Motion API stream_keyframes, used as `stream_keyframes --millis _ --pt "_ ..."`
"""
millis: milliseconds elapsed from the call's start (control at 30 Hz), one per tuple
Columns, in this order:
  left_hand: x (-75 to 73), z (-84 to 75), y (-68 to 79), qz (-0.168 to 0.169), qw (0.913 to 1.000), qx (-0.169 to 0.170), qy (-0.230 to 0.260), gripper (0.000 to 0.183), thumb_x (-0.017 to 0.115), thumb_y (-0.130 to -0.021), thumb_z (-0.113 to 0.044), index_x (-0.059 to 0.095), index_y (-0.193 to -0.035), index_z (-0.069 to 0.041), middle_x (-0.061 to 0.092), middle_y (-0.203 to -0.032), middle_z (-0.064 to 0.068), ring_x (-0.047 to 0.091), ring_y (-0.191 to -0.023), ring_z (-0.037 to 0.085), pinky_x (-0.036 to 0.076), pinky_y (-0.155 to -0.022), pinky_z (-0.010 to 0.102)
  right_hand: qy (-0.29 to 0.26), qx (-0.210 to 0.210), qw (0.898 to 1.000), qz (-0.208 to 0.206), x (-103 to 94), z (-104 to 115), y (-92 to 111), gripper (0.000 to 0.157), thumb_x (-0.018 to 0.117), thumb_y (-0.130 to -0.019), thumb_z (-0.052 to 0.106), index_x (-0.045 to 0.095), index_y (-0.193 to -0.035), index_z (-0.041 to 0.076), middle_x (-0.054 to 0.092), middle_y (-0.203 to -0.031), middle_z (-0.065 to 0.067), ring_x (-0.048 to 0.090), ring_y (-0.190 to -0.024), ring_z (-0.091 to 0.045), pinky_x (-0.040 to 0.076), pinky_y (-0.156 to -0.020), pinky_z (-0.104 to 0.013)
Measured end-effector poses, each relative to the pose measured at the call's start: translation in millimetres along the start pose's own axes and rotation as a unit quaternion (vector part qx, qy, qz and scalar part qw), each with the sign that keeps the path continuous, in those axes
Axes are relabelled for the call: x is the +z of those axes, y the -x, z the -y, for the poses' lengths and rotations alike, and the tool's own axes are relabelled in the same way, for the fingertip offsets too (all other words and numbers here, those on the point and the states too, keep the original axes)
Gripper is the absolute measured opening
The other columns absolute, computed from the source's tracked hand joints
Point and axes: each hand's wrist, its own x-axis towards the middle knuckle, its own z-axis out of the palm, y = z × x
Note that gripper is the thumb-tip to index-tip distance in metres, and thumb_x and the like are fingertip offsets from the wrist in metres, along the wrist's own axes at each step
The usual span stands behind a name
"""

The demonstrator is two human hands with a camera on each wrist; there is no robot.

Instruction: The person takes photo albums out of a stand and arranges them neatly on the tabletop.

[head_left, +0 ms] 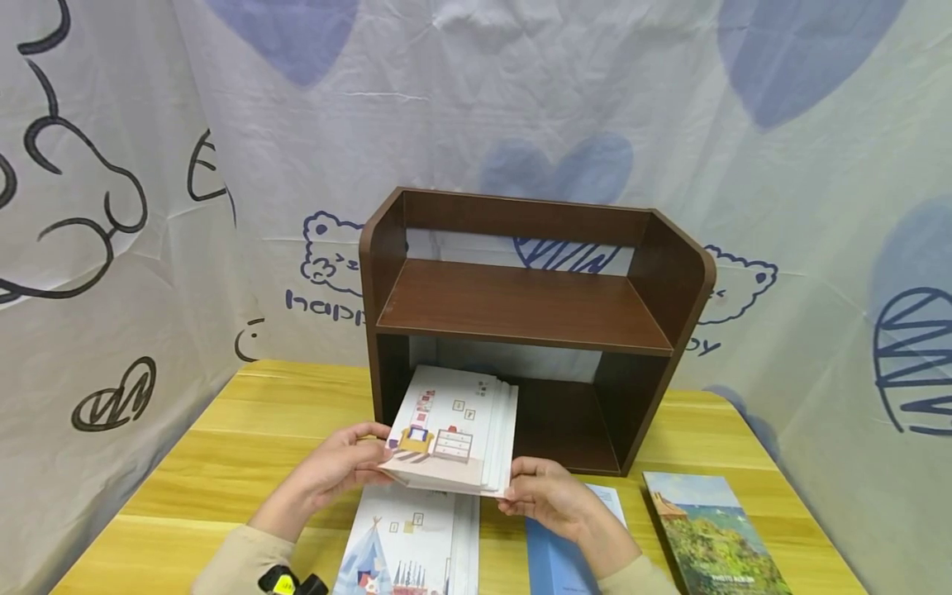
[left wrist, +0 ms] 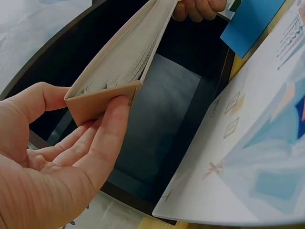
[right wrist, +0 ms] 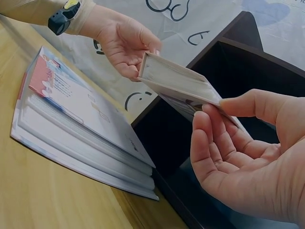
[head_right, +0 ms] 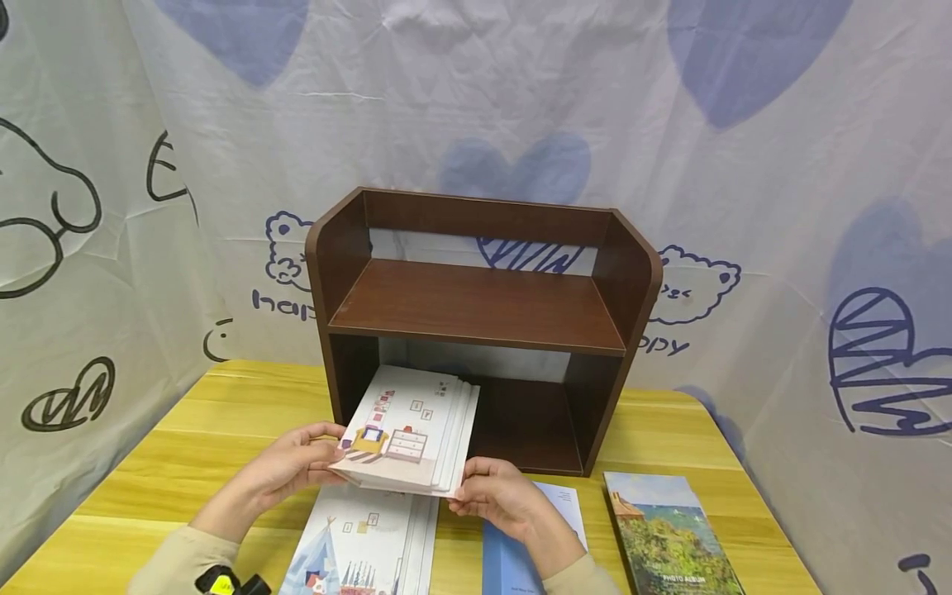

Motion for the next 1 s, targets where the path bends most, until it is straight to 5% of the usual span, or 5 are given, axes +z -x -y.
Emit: stream_keyframes --millis 233,1000 --pt "1.7 -4.9 3.4 0.001 0.9999 0.005 -0.015 0.041 0.054 -0.09 -0.004 0.042 -0.128 0.007 0.066 -0.106 0.012 0.069 -0.089 0.018 0.059 -0.083 0.032 0.003 0.0 0.999 0.037 -1.2 1.3 2.0 0.016 0.059 -0.084 -0.003 0.061 -0.089 0.013 0.07 -0.084 0.003 0.068 -0.074 -0.01 0.056 -0.074 -0.023" --pt "2.2 -10.1 18.9 0.014 0.999 0.026 -0.033 0.053 0.053 -0.087 -0.001 0.033 -0.134 0.015 0.066 -0.107 0.01 0.068 -0.091 0.019 0.059 -0.084 0.034 0.018 0.012 0.997 0.068 6.6 5.1 5.1 0.022 0.064 -0.08 -0.004 0.063 -0.096 0.01 0.072 -0.091 0.002 0.066 -0.079 -0.01 0.056 -0.077 -0.025"
